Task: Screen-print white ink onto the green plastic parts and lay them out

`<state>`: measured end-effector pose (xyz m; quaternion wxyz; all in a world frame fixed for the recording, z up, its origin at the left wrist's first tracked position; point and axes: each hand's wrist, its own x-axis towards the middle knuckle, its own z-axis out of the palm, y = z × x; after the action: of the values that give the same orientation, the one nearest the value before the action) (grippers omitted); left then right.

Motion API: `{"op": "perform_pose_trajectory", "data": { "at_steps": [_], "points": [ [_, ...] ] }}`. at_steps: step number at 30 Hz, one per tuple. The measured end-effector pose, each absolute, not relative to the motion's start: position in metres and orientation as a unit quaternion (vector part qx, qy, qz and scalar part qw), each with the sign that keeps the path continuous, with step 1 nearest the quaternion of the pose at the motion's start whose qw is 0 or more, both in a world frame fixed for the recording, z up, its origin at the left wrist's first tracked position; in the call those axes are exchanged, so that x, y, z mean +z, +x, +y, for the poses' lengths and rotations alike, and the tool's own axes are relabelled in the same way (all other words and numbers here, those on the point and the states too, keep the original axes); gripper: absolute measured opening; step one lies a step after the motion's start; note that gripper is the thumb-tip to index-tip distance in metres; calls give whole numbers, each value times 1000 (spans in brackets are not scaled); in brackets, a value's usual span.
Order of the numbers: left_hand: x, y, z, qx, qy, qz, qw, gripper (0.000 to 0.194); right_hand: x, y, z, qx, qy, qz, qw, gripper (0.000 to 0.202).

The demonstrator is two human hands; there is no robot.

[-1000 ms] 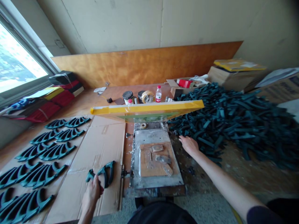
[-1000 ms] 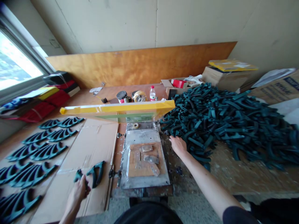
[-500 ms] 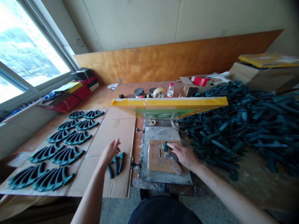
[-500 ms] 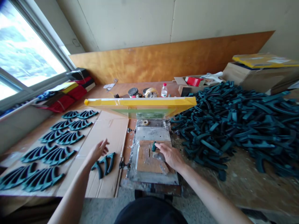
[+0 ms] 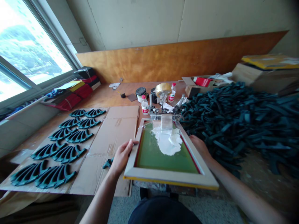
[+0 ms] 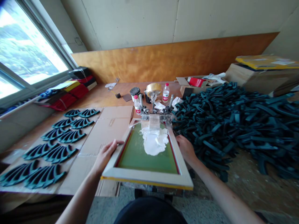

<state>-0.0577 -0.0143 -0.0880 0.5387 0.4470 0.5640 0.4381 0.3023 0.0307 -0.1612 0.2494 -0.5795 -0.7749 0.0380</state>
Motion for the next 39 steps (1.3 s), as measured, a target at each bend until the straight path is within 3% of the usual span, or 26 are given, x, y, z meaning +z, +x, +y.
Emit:
{"op": "perform_pose_trajectory", "data": {
  "at_steps": [3,6,9,11,15,19,22,27,30,33,37,39],
  "points": [
    [-149,-60,-33,388,429,590,564,79,-136,292,60,13,-569,-772,284,32],
    [-189,-55,-33,361,452,638,509,79,-120,254,77,1,-520,-822,235,51],
    [-202,-54,-29,333,480,659,475,69,-121,222,73,31,-499,-858,121,24],
    [-203,-55,-28,320,489,664,467,65,-129,215,56,34,-486,-870,73,9],
    [-205,-58,-29,311,494,669,460,61,-142,227,14,14,-381,-923,58,18],
    [-206,-57,-29,310,488,674,459,62,-133,245,2,58,-279,-957,47,14],
    [-203,-56,-29,327,469,669,474,64,-129,244,10,86,-321,-940,76,12],
    [-198,-53,-31,374,431,652,499,64,-150,237,-6,-14,-335,-925,179,27],
    [-195,-52,-32,381,414,654,505,65,-149,241,-11,29,-311,-936,159,23],
    [-186,-52,-32,383,409,645,520,68,-129,237,14,82,-380,-909,150,13],
    [-154,-55,-31,391,397,612,561,80,-93,228,69,62,-506,-847,151,48],
    [-130,-55,-28,407,384,591,581,73,-78,237,91,29,-561,-811,165,57]
  ]
}}
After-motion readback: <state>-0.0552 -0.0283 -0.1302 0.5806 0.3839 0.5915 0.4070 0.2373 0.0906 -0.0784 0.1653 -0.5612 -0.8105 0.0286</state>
